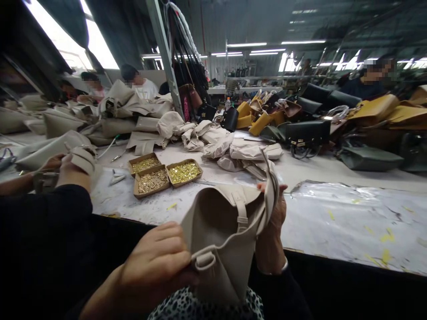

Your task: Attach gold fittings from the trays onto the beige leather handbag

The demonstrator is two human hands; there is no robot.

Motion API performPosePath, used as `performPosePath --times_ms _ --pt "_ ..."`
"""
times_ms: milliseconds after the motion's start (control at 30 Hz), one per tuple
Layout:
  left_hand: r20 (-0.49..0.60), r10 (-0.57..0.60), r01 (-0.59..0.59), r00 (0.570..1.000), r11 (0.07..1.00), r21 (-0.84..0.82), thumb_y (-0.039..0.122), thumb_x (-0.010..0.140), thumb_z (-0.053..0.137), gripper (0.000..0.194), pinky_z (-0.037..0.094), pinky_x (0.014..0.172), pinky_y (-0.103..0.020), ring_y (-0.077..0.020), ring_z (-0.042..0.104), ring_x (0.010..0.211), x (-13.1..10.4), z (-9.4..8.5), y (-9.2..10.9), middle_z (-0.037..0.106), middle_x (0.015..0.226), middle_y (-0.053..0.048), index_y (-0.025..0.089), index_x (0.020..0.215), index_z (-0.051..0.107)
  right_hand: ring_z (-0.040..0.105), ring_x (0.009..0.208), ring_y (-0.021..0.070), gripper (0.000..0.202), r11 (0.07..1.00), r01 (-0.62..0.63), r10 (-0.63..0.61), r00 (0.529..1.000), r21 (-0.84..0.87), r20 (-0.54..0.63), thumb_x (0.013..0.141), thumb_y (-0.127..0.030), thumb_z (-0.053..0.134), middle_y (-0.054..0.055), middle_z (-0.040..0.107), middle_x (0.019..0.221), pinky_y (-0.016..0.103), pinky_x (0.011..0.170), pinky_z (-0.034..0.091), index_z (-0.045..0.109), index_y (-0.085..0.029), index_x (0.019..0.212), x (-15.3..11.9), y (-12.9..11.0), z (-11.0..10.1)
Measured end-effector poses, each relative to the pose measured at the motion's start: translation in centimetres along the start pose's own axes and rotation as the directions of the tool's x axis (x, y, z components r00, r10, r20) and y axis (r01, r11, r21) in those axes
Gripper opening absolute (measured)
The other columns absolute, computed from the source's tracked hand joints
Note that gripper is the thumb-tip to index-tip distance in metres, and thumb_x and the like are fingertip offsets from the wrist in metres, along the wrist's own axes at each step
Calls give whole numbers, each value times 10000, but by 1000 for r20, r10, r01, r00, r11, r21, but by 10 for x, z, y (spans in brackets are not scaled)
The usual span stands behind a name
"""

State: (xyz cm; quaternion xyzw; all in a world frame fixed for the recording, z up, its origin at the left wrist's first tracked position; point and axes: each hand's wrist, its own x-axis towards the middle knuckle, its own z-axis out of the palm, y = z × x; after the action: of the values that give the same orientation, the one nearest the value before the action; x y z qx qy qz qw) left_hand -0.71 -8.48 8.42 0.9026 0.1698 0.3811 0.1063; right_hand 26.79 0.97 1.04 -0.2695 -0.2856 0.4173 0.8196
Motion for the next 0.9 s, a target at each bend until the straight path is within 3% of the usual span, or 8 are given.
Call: performPosePath --times_ms 100,200,300,433,567,633,733,900 --pt "-10 111 -101 994 939 328 50 868 712 244 441 654 -324 -158 595 661 -4 -11 16 702 754 -44 77 1097 630 575 802 187 294 998 51 -50 998 32 -39 813 -439 762 -43 553 699 353 955 477 571 -250 693 12 6 11" --pt "90 80 -106 993 938 329 66 901 669 190 447 683 -332 -156 589 646 -13 -12 4 694 746 -34 81 1086 631 584 814 188 355 997 61 -58 997 56 -48 738 -496 796 -48 564 694 357 978 475 553 -256 643 25 20 19" --pt "39 -115 101 993 958 268 159 963 626 123 445 737 -340 -154 587 660 -19 -11 -15 694 776 -25 132 1081 645 607 819 202 379 998 15 -13 999 57 -32 743 -588 760 -36 605 711 398 996 477 585 -266 650 27 41 20" --pt "79 -419 405 904 902 149 342 902 740 187 431 781 -365 -194 580 735 -14 -7 -29 656 744 -10 185 989 689 648 856 239 373 997 -59 58 998 44 19 737 -620 747 -15 641 731 459 1017 478 610 -281 665 23 73 17" --pt "98 -398 394 912 917 61 232 955 639 78 415 871 -402 -192 549 757 -2 -8 -43 628 706 -1 204 932 709 663 960 263 429 993 -100 98 995 65 35 739 -724 697 -4 655 764 454 1057 470 613 -307 686 35 92 14" --pt "97 -386 378 917 921 91 207 958 630 88 368 1025 -465 -197 569 821 0 -13 -55 624 735 -3 211 950 717 661 1011 260 439 987 -149 146 988 68 47 748 -742 686 -4 678 811 437 1062 476 607 -314 692 40 94 9" --pt "162 -449 423 879 890 169 146 953 613 144 289 1135 -519 -197 584 878 -4 -17 -80 602 756 1 228 933 729 654 1081 265 392 959 -280 276 958 48 79 814 -671 691 15 730 951 446 1044 496 629 -300 702 40 86 -7" --pt "161 -527 519 835 850 92 267 979 605 190 485 880 -381 -196 580 814 -20 -6 -111 580 777 -27 205 834 710 619 1204 299 592 858 -510 494 850 55 184 902 -771 512 36 739 1138 497 1085 462 612 -285 579 37 57 -44"
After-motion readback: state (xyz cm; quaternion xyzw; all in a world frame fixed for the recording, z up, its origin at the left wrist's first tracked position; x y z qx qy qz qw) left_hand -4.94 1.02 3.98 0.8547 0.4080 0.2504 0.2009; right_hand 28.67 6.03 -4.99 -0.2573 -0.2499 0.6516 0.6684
